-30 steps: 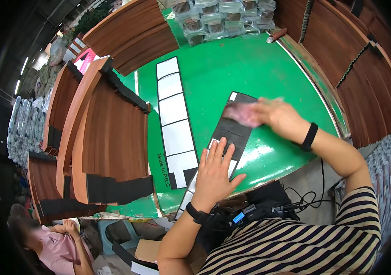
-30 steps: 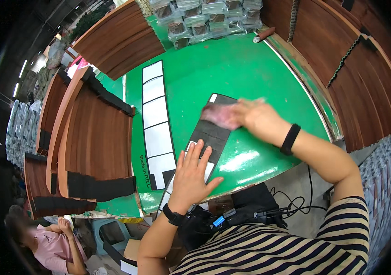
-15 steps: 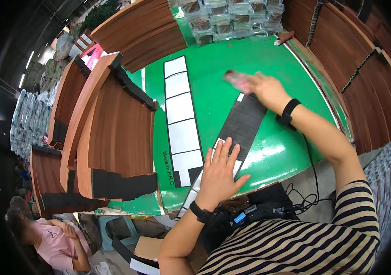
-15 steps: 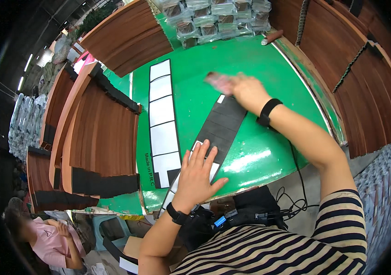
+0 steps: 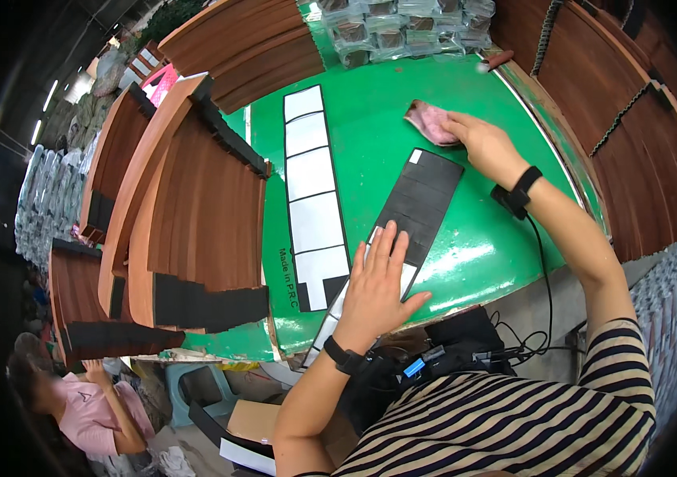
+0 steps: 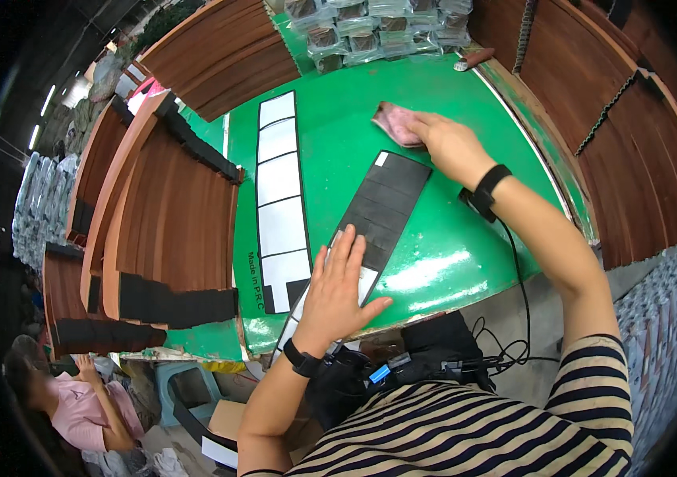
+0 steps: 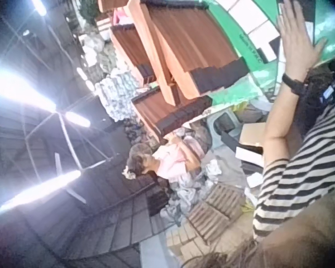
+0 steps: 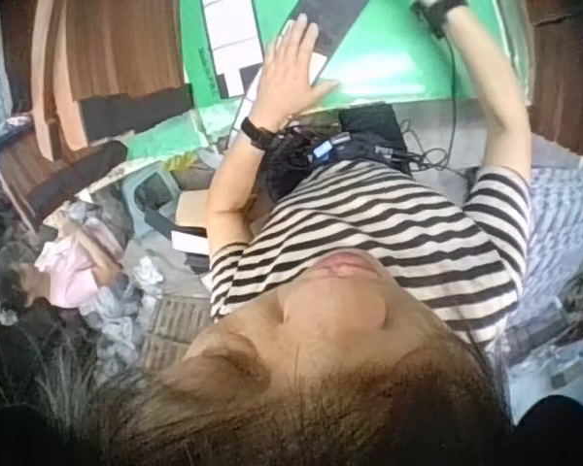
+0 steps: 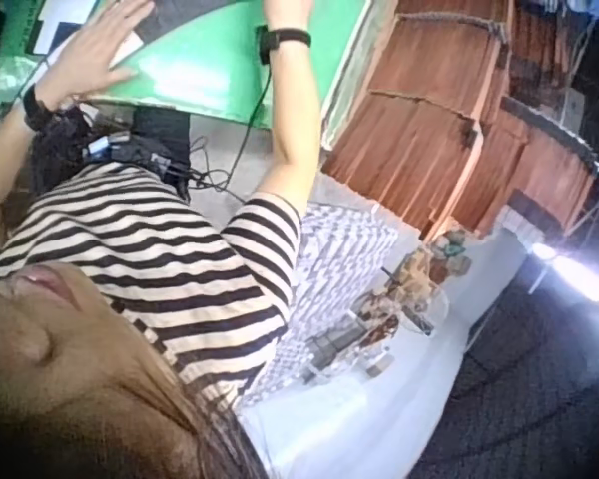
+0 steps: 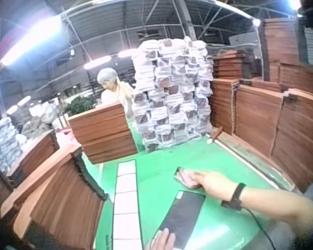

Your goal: Assembling or inspecting brown bamboo/wood furniture panels with black trim at a workstation.

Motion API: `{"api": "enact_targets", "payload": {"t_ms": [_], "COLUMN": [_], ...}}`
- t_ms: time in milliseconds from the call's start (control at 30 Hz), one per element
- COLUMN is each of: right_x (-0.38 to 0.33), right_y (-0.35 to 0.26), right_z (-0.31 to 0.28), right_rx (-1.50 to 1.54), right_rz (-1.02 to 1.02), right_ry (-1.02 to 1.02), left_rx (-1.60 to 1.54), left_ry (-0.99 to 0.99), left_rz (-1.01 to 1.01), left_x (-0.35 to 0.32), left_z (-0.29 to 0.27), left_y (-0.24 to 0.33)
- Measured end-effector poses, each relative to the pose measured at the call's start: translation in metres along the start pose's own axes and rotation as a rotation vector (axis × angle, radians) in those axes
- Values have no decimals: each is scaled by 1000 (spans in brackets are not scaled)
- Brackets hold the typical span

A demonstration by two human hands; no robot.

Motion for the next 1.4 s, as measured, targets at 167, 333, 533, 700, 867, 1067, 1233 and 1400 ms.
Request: {"api": "enact_targets", "payload": {"t_ms": [167, 333, 533, 700, 867, 1067, 1233, 1400], "right_x": [-30, -67, -50, -70, -51, -44, -26, -25], "right_y": [-114, -139, -87, -143, -57, -122, -42, -68], "right_z": [-34, 11, -2, 12, 0, 5, 17, -15], "right_rx": [298, 20, -65, 243, -118, 210, -170, 143], "right_rz": [-257, -351, -65, -322, -21, -276, -4, -128], "right_ry": [82, -167, -88, -131, -113, -34, -128, 167], "left_rx": [196, 240, 228, 227, 216, 243, 236, 242], "left_ry": [48, -9, 11, -2, 27, 7, 14, 25], "left_rz": [-99, -129, -118, -120, -116, -129, -117, -139], "left_x": [-11, -19, -18, -19, -18, -17, -18, -18], "left_z": [-14, 3, 3, 5, 1, 3, 3, 1], "left_y": [-9, -19, -18, -18, -18, -19, -15, -15]}}
Point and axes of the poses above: each hand's wrist, its own x-axis towards the middle knuckle, its own z-axis out of the palm, y = z × x, the point moved 9 cm from there along x, towards the middle knuckle, and after that the axes turned 8 degrees about x, right-handed, at the moved point
